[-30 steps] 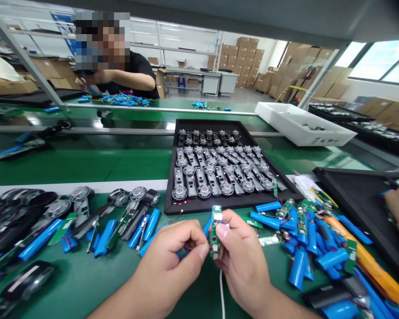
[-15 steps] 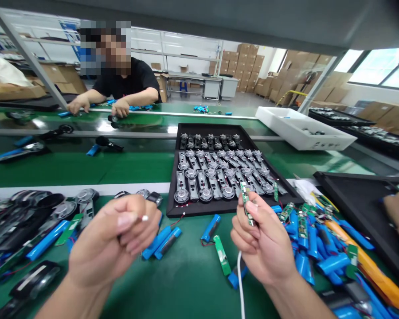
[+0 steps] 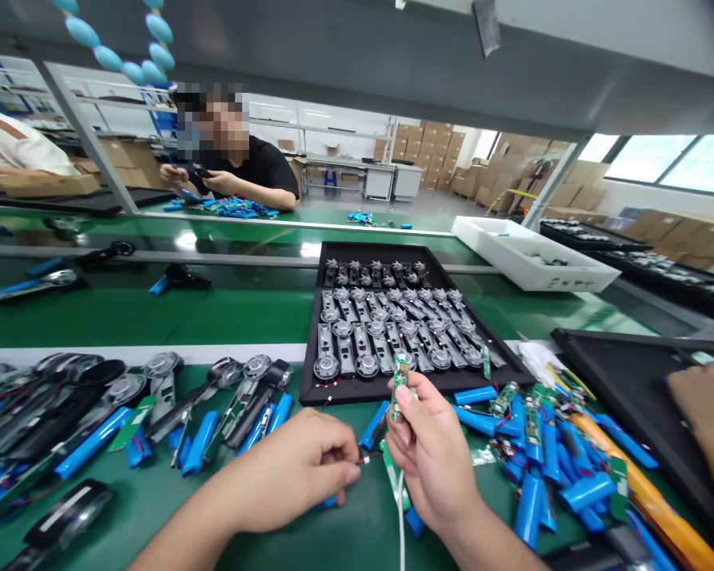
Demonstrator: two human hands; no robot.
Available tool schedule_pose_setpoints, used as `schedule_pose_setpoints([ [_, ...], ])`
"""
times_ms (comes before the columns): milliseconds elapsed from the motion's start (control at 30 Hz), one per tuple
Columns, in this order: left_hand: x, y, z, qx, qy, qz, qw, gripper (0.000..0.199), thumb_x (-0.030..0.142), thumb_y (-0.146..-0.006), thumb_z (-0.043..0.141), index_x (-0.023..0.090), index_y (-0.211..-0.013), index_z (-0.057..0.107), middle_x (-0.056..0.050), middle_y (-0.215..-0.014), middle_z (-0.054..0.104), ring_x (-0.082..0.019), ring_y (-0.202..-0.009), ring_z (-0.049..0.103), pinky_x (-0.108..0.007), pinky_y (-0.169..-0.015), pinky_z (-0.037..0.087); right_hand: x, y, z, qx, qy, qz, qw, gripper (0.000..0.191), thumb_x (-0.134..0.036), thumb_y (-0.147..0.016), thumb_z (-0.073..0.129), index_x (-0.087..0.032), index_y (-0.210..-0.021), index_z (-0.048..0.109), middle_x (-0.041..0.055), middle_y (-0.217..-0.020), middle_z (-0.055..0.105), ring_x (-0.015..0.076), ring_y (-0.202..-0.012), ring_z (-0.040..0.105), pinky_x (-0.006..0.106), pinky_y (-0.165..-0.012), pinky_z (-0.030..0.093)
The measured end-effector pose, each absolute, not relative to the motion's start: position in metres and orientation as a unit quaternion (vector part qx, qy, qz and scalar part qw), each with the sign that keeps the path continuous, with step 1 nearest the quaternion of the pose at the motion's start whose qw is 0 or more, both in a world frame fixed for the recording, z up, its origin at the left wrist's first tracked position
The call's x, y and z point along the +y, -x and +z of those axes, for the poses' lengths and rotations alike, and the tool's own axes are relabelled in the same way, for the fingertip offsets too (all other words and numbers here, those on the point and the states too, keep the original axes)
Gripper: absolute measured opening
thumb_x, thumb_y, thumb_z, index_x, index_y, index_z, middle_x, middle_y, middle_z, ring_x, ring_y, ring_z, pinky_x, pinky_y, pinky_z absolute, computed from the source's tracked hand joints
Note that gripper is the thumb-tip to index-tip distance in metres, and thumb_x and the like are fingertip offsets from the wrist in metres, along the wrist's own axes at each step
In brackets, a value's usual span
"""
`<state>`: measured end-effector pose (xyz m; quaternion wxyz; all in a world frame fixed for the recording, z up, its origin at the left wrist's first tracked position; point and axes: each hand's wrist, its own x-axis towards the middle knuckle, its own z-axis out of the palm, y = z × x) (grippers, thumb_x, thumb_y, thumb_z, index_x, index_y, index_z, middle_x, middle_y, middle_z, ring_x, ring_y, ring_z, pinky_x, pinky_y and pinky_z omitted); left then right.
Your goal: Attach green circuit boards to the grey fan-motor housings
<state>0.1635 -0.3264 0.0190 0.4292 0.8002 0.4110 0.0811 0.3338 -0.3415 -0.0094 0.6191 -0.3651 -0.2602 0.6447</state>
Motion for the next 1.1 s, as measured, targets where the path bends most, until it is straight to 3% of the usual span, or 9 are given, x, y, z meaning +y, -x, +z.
schedule_pose_setpoints([
  [233, -0.325, -0.171, 0.010, 0.415, -0.868, 0.019, 0.272, 0.018, 0.014, -0.084, 0.061, 0.020, -0.074, 0.074, -0.004, -0.077, 0.072, -0.021, -0.073, 0.067, -0.028, -0.065, 0.044, -0.343, -0.333, -0.010, -0.266, 0.371, 0.643, 0.615, 0.043, -0.049, -0.070, 0.088, -0.019, -0.085, 0.060, -0.0135, -0.049, 0.039, 0.0020, -0.040, 0.017, 0.009, -0.033, 0.017],
  [400, -0.344, -0.185, 0.010, 0.390, -0.886, -0.061, 0.245, 0.015, 0.031, -0.082, 0.073, 0.020, -0.091, 0.076, -0.008, -0.093, 0.077, -0.031, -0.086, 0.073, -0.036, -0.069, 0.054, -0.342, -0.332, -0.013, -0.261, 0.395, 0.623, 0.623, 0.046, -0.052, -0.068, 0.088, -0.019, -0.085, 0.061, -0.0135, -0.049, 0.039, 0.0022, -0.040, 0.020, 0.009, -0.032, 0.018],
  [500, -0.360, -0.203, 0.003, 0.347, -0.894, -0.190, 0.209, 0.024, 0.013, -0.084, 0.064, 0.015, -0.105, 0.076, -0.019, -0.107, 0.077, -0.040, -0.093, 0.074, -0.045, -0.067, 0.058, -0.341, -0.333, -0.013, -0.254, 0.404, 0.611, 0.631, 0.047, -0.051, -0.066, 0.088, -0.019, -0.086, 0.061, -0.0130, -0.051, 0.040, 0.0029, -0.041, 0.023, 0.009, -0.032, 0.019],
  [567, -0.364, -0.210, 0.000, 0.352, -0.878, -0.239, 0.218, 0.029, 0.006, -0.084, 0.058, 0.013, -0.106, 0.076, -0.022, -0.104, 0.078, -0.041, -0.088, 0.076, -0.048, -0.068, 0.060, -0.341, -0.333, -0.012, -0.248, 0.408, 0.608, 0.634, 0.046, -0.051, -0.066, 0.088, -0.019, -0.085, 0.061, -0.0131, -0.051, 0.039, 0.0033, -0.042, 0.023, 0.009, -0.032, 0.019],
  [700, -0.359, -0.202, 0.012, 0.442, -0.841, -0.190, 0.247, 0.025, 0.018, -0.080, 0.067, 0.014, -0.103, 0.076, -0.020, -0.096, 0.080, -0.042, -0.091, 0.076, -0.051, -0.077, 0.059, -0.344, -0.334, -0.008, -0.253, 0.407, 0.607, 0.634, 0.044, -0.052, -0.069, 0.085, -0.020, -0.083, 0.059, -0.0138, -0.049, 0.036, 0.0031, -0.041, 0.021, 0.010, -0.033, 0.020],
  [833, -0.353, -0.189, 0.023, 0.489, -0.826, -0.143, 0.242, 0.028, 0.038, -0.078, 0.075, 0.015, -0.093, 0.078, -0.019, -0.091, 0.080, -0.042, -0.088, 0.075, -0.048, -0.074, 0.058, -0.347, -0.333, -0.008, -0.262, 0.398, 0.611, 0.632, 0.045, -0.054, -0.071, 0.084, -0.020, -0.085, 0.059, -0.0139, -0.050, 0.036, 0.0027, -0.040, 0.021, 0.010, -0.033, 0.020],
  [900, -0.347, -0.184, 0.023, 0.498, -0.830, -0.132, 0.215, 0.033, 0.047, -0.085, 0.068, 0.015, -0.088, 0.077, -0.017, -0.085, 0.080, -0.042, -0.083, 0.076, -0.048, -0.072, 0.058, -0.347, -0.332, -0.009, -0.264, 0.393, 0.615, 0.631, 0.046, -0.055, -0.071, 0.084, -0.020, -0.085, 0.058, -0.0138, -0.050, 0.037, 0.0026, -0.040, 0.022, 0.010, -0.033, 0.020],
  [1000, -0.330, -0.174, 0.020, 0.562, -0.817, -0.069, 0.106, 0.031, 0.032, -0.099, 0.046, 0.015, -0.095, 0.072, -0.015, -0.092, 0.077, -0.037, -0.087, 0.075, -0.047, -0.073, 0.058, -0.347, -0.331, -0.009, -0.266, 0.392, 0.624, 0.622, 0.049, -0.058, -0.070, 0.084, -0.020, -0.086, 0.058, -0.0140, -0.050, 0.038, 0.0023, -0.040, 0.021, 0.010, -0.034, 0.019],
  [1100, -0.315, -0.163, 0.014, 0.608, -0.793, -0.028, 0.026, 0.023, 0.019, -0.096, 0.048, 0.012, -0.102, 0.069, -0.016, -0.106, 0.071, -0.035, -0.098, 0.071, -0.044, -0.073, 0.058, -0.346, -0.330, -0.009, -0.271, 0.403, 0.632, 0.603, 0.054, -0.062, -0.067, 0.084, -0.019, -0.088, 0.057, -0.0141, -0.049, 0.038, 0.0023, -0.040, 0.021, 0.010, -0.034, 0.019],
])
